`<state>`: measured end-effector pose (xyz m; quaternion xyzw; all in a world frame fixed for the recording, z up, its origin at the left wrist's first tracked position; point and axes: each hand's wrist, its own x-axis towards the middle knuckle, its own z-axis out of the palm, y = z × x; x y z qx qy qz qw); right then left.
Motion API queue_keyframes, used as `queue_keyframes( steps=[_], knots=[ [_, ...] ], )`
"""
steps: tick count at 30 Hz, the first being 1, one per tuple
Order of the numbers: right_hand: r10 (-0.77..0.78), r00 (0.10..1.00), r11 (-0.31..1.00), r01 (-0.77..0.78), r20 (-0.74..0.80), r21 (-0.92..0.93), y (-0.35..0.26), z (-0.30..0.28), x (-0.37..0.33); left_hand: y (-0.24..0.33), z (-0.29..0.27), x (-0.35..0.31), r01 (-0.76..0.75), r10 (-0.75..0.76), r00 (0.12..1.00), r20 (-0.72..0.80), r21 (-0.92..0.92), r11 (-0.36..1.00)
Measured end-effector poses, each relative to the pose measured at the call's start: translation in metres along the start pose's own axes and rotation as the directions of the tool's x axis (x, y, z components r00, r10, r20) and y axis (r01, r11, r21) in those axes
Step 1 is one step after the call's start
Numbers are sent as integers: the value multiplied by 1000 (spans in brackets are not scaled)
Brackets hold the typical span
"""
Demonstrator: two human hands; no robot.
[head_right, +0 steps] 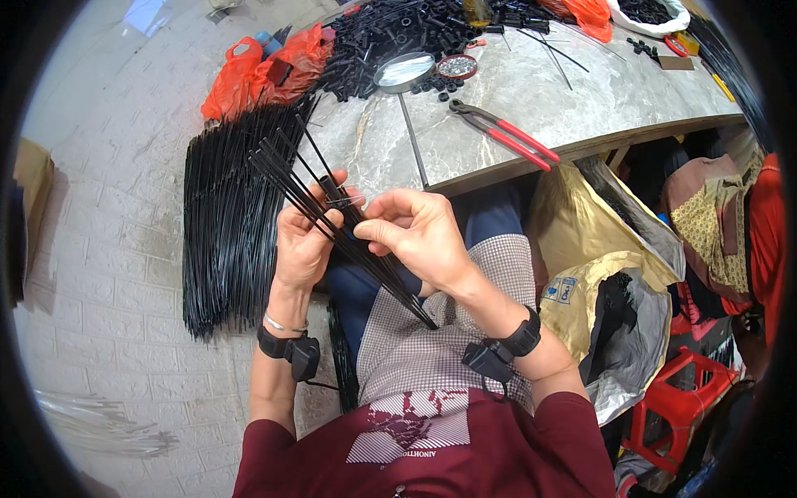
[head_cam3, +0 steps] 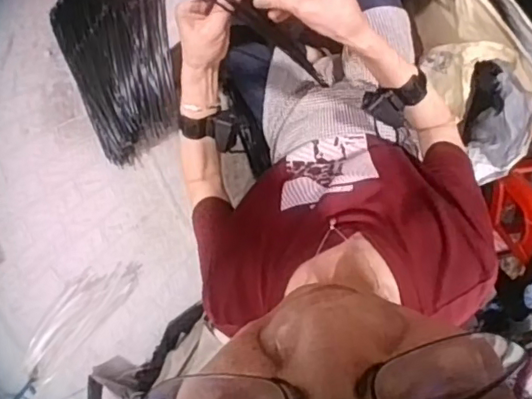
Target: Assembling umbrella ribs by sliding plastic connectors onto black metal rods.
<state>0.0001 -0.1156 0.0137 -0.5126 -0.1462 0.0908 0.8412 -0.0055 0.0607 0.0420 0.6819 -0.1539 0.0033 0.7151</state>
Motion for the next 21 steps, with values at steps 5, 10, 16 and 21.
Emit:
queue_keyframes(
  steps=[5,10,16,21],
  knots=[
    [16,1000,1000,-16,14,-5,5,-2,3,2,-5,-1,25,-23,998,53,-35,999],
    [146,983,982,-157,107,101,5,-5,6,-1,-8,-5,63,-55,995,80,-96,993],
    [35,996,994,-43,84,99,0,3,-2,-7,-6,-9,47,-31,997,69,-240,970],
    [55,995,995,-61,85,79,1,3,1,-9,-10,-7,82,-60,994,88,-264,961]
  ],
)
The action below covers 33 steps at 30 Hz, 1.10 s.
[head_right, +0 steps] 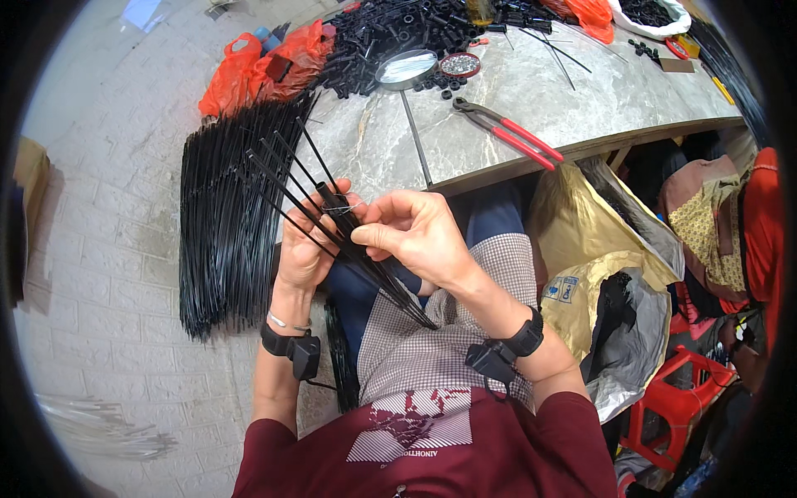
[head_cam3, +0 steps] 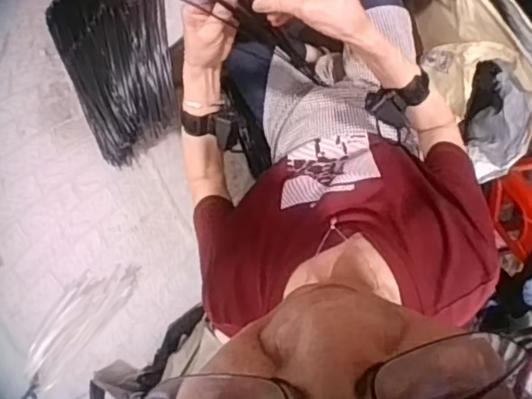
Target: Assembling umbrella ribs by sliding plastic connectors onto black metal rods.
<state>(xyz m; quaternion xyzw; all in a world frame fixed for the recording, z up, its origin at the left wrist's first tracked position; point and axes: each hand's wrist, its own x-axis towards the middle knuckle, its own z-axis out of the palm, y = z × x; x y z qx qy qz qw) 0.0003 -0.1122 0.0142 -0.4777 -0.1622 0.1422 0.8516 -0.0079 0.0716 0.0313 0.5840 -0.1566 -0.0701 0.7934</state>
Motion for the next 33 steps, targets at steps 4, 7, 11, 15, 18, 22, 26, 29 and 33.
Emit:
queue_keyframes(
  steps=[4,7,11,15,18,22,26,29,33],
  knots=[
    [71,997,997,-71,-14,20,3,1,3,-1,-6,1,-15,15,999,32,-16,1000],
    [172,984,982,-175,45,69,3,-3,7,-3,-11,-2,-39,38,999,37,19,999],
    [176,984,982,-178,28,68,6,1,9,-9,-33,-6,-10,5,995,99,50,999],
    [109,994,993,-110,29,41,7,5,8,-5,-15,-1,13,2,997,80,-178,984],
    [-82,987,976,52,-136,-212,8,19,1,-8,-13,0,-28,37,998,47,-180,983],
    [-325,934,887,247,-147,-391,13,22,2,-14,-15,3,-72,66,997,-36,-221,973],
    [-497,863,754,381,-87,-535,20,23,9,-16,-19,6,-72,70,997,-16,-178,981],
    [-510,857,735,391,-73,-554,20,23,12,-16,-19,6,-93,88,995,-36,-173,981],
    [-502,862,734,386,-64,-559,21,23,14,-15,-19,5,-74,64,996,-55,-199,977]
  ],
)
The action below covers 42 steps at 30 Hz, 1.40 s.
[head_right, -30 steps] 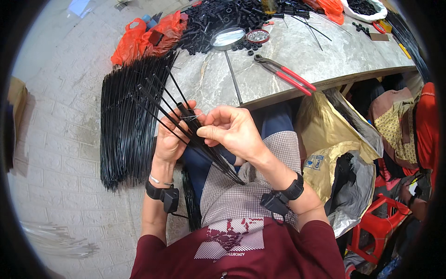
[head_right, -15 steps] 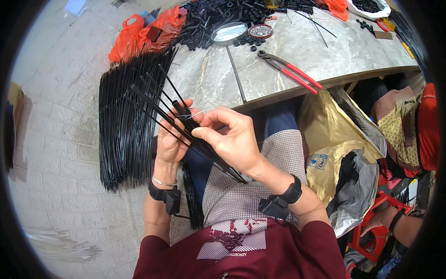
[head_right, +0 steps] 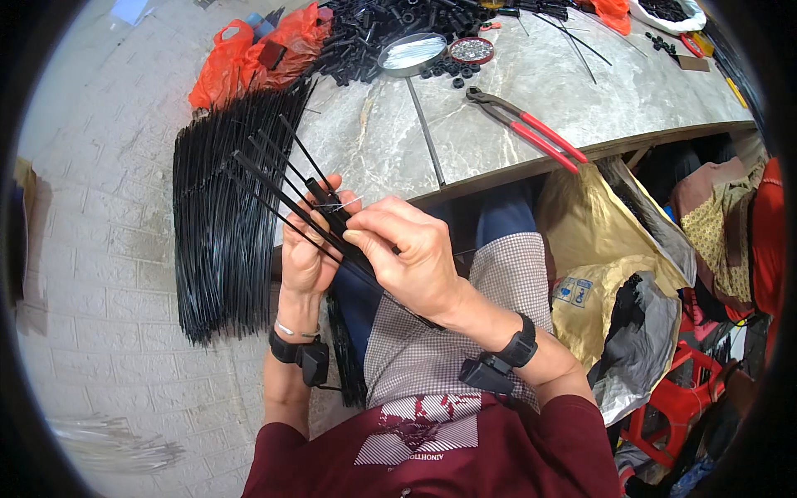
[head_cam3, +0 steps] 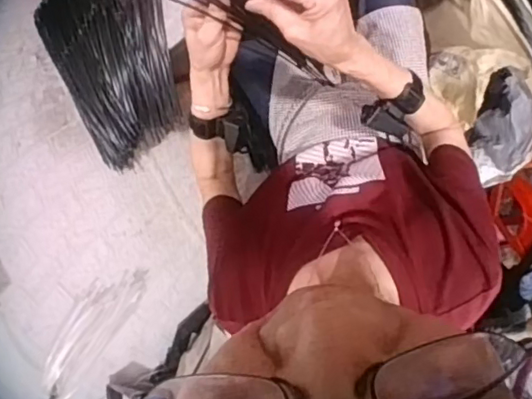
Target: Assembling umbrella ribs by sliding plastic connectors onto black metal rods.
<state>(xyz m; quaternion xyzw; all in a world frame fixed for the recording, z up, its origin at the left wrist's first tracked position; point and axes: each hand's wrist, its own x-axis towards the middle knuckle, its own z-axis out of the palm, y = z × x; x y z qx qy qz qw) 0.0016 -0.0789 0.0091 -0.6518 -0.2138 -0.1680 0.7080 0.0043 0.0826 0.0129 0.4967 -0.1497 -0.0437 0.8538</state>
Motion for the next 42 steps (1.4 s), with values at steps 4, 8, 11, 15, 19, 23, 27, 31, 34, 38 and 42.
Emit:
queue_keyframes(
  steps=[4,8,11,15,19,23,27,31,34,38,42],
  knots=[
    [291,955,898,-296,66,324,5,4,-4,0,-8,-3,12,-11,1000,20,-13,1000],
    [400,910,810,-406,109,424,12,1,-3,-3,-9,-5,-11,11,1000,25,-17,1000],
    [456,863,743,-503,216,442,12,-1,1,-1,-10,-4,11,-13,998,57,26,1000],
    [447,844,737,-536,297,411,14,-11,12,2,-5,-8,31,-33,993,115,16,999],
    [349,894,853,-427,282,300,24,-14,7,-7,2,-8,-3,5,998,62,-39,999],
    [387,866,805,-485,317,341,46,-13,-12,-15,6,1,-40,39,998,-39,-21,999],
    [359,716,773,-587,598,239,58,-16,-26,-24,17,10,-55,51,998,-29,-165,985],
    [355,765,723,-589,537,362,60,-4,-36,-25,20,21,-17,28,999,35,-292,956],
    [373,796,737,-566,476,369,54,-2,-41,-26,32,24,-69,88,995,55,-277,958],
    [369,826,753,-534,425,384,51,-3,-45,-26,42,23,-125,123,992,28,96,988],
    [384,837,747,-530,390,402,49,1,-52,-27,43,16,-99,113,992,-48,237,966]
  ],
)
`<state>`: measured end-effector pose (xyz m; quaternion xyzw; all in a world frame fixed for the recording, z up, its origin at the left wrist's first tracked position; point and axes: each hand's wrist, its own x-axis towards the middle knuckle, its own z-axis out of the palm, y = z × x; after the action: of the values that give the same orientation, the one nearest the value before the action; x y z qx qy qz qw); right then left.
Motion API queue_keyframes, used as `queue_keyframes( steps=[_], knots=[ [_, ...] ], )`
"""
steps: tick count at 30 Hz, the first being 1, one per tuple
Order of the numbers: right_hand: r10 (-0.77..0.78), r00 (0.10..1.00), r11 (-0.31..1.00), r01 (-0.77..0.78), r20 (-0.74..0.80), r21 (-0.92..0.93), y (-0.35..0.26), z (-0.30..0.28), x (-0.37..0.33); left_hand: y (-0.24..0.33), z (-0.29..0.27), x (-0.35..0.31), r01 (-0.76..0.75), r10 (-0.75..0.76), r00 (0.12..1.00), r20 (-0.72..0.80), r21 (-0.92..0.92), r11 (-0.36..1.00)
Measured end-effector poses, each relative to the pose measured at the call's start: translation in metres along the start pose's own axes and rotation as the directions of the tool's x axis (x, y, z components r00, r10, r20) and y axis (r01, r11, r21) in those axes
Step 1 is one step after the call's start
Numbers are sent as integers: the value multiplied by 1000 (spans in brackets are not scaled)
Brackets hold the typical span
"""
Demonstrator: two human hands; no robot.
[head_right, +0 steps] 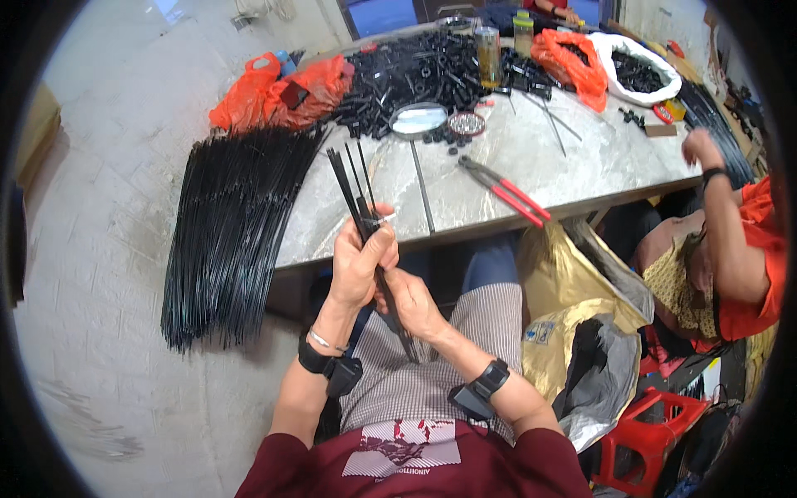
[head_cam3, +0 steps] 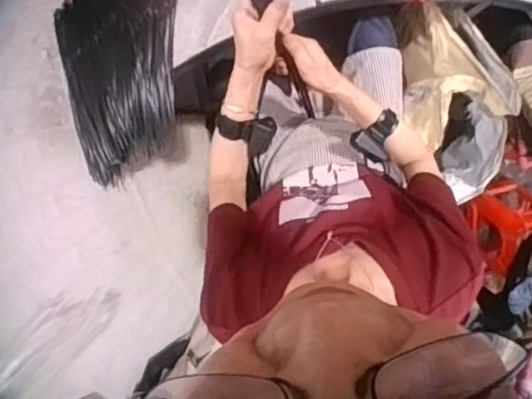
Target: Assembling umbrella ribs by sliding plastic connectors onto black metal rods.
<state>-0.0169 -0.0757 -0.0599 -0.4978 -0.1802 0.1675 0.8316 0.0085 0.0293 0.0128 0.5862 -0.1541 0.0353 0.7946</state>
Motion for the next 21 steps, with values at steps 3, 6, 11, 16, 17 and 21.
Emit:
queue_keyframes(
  steps=[3,6,11,16,17,21],
  knots=[
    [42,999,999,-41,-8,20,1,-2,0,-3,0,-1,-31,31,999,9,10,999],
    [35,999,999,-36,37,25,0,-4,0,-4,1,-3,-27,36,999,41,-196,980],
    [62,997,997,-61,35,-40,-6,-10,2,-7,-5,2,25,-14,998,63,-171,985],
    [32,999,952,-24,20,-306,-19,-44,7,-4,-16,29,-53,248,777,-578,333,942],
    [79,997,979,-73,24,-190,-21,-58,8,-1,-26,32,-66,353,658,-666,416,907],
    [195,981,977,-192,21,-89,-47,-91,5,40,-2,14,-191,316,826,-467,297,936]
  ],
)
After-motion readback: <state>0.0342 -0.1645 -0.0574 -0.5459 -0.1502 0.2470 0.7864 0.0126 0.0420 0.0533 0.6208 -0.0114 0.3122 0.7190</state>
